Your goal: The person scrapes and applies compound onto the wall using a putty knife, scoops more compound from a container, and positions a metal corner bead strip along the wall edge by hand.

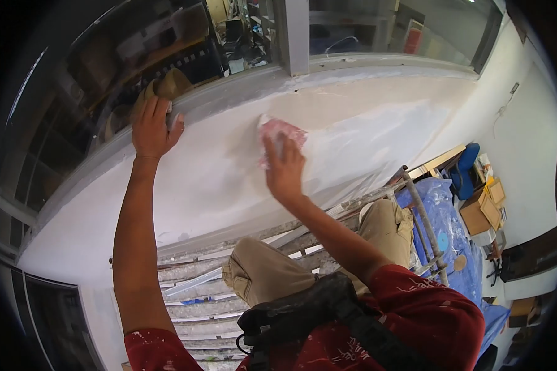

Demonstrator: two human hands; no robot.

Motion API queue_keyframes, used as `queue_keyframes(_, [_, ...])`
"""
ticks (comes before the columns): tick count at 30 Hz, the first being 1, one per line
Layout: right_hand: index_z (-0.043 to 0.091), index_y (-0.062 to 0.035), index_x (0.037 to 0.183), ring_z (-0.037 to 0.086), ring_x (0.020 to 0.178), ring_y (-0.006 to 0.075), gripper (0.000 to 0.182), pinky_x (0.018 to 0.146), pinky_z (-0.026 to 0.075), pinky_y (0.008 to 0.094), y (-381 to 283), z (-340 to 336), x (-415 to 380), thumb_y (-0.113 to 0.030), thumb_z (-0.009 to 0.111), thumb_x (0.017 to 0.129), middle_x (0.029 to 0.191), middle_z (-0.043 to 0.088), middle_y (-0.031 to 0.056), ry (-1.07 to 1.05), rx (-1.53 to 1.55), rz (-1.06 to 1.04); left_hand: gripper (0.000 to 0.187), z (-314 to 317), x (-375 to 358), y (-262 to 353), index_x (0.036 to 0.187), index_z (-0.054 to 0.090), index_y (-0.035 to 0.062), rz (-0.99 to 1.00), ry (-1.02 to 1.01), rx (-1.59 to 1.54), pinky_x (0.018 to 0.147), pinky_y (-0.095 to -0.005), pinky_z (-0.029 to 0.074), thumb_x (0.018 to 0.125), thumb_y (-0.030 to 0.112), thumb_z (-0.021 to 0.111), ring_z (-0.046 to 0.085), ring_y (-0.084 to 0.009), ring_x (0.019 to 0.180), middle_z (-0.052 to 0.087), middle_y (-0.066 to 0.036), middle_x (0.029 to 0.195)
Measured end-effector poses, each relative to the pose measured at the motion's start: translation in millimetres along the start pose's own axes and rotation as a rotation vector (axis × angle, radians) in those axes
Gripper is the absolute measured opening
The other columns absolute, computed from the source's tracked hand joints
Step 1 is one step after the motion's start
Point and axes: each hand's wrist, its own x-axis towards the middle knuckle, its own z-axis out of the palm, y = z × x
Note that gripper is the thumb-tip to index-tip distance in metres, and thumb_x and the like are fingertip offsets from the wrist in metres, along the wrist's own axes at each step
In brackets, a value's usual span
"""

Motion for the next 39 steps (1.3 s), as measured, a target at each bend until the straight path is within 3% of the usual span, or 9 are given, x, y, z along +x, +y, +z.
queue_keyframes(6, [0.041, -0.0177, 0.147, 0.043, 0.126, 0.0391, 0.070, 0.096, 0.036, 0.0547, 10, 55, -129, -0.004, 0.057, 0.081, 0.141, 0.042, 0.0203, -0.440, 0.060, -0.091, 0.029, -2, 4, 4, 0.095, 0.055, 0.0083, 0.010, 0.008, -0.010, 0.071, -0.0418, 0.047, 0.080, 0.029, 0.069, 0.055, -0.0316, 0.087, 0.052, -0.010, 0.090])
queue_keyframes(10, [0.048, -0.0106, 0.140, 0.045, 0.123, 0.0394, 0.061, 0.095, 0.038, 0.0542, 34, 2, -163, -0.003, 0.057, 0.080, 0.141, 0.042, 0.0205, -0.725, 0.140, 0.015, 0.029, -4, 6, -1, 0.095, 0.055, 0.0086, 0.016, 0.000, 0.012, 0.071, -0.0417, 0.048, 0.081, 0.030, 0.068, 0.055, -0.0315, 0.087, 0.052, -0.010, 0.091])
queue_keyframes(12, [0.057, -0.0063, 0.128, 0.055, 0.110, 0.0365, 0.048, 0.088, 0.046, 0.0498, 80, 16, -194, -0.005, 0.055, 0.080, 0.125, 0.054, 0.0216, -0.559, 0.200, 0.114, 0.028, -1, 1, 1, 0.095, 0.055, 0.0089, 0.010, -0.005, 0.010, 0.072, -0.0416, 0.048, 0.082, 0.030, 0.068, 0.055, -0.0312, 0.087, 0.053, -0.010, 0.091])
queue_keyframes(16, [0.061, -0.0043, 0.100, 0.064, 0.079, 0.0277, 0.021, 0.068, 0.054, 0.0423, 141, -9, -185, -0.013, 0.046, 0.089, 0.085, 0.063, 0.0144, -0.557, 1.029, 1.287, 0.026, -1, 3, -1, 0.095, 0.056, 0.0097, -0.004, -0.025, 0.041, 0.072, -0.0416, 0.049, 0.084, 0.030, 0.067, 0.056, -0.0308, 0.087, 0.053, -0.010, 0.091])
queue_keyframes(19, [0.058, -0.0031, 0.100, 0.064, 0.087, 0.0277, 0.020, 0.070, 0.055, 0.0419, 151, -7, -180, -0.015, 0.044, 0.091, 0.095, 0.064, 0.0137, -0.396, 1.327, 1.600, 0.026, 2, 1, -3, 0.096, 0.057, 0.0096, 0.011, -0.035, 0.027, 0.073, -0.0412, 0.049, 0.084, 0.030, 0.067, 0.056, -0.0309, 0.088, 0.055, -0.010, 0.091])
queue_keyframes(22, [0.054, -0.0018, 0.110, 0.064, 0.095, 0.0297, 0.026, 0.074, 0.057, 0.0430, 142, 18, -187, -0.016, 0.045, 0.091, 0.106, 0.062, 0.0152, -0.195, 1.215, 1.803, 0.026, 3, 0, -4, 0.098, 0.057, 0.0090, 0.004, -0.036, 0.014, 0.074, -0.0412, 0.049, 0.084, 0.029, 0.068, 0.056, -0.0315, 0.089, 0.056, -0.010, 0.093])
queue_keyframes(28, [0.047, -0.0044, 0.127, 0.063, 0.101, 0.0318, 0.041, 0.083, 0.057, 0.0467, 149, 96, -231, -0.012, 0.046, 0.087, 0.118, 0.057, 0.0156, -0.325, 1.520, 1.846, 0.023, 7, -2, -10, 0.099, 0.057, 0.0075, 0.054, -0.044, 0.006, 0.072, -0.0412, 0.048, 0.084, 0.023, 0.066, 0.056, -0.0336, 0.086, 0.057, -0.012, 0.093])
queue_keyframes(35, [0.047, -0.0021, 0.121, 0.062, 0.102, 0.0348, 0.034, 0.083, 0.057, 0.0516, 148, 137, -242, -0.009, 0.046, 0.088, 0.112, 0.056, 0.0177, -0.239, 1.322, 1.989, 0.022, 8, -3, -16, 0.098, 0.057, 0.0066, 0.078, -0.072, 0.004, 0.069, -0.0395, 0.046, 0.086, 0.024, 0.062, 0.055, -0.0336, 0.081, 0.055, -0.012, 0.089])
queue_keyframes(39, [0.047, 0.0038, 0.121, 0.061, 0.105, 0.0359, 0.033, 0.084, 0.060, 0.0475, 155, 182, -228, -0.004, 0.044, 0.089, 0.118, 0.055, 0.0194, -0.248, 1.441, 1.859, 0.023, 5, 0, -9, 0.099, 0.057, 0.0052, 0.097, -0.066, 0.044, 0.068, -0.0382, 0.045, 0.089, 0.026, 0.058, 0.054, -0.0320, 0.077, 0.054, -0.013, 0.087])
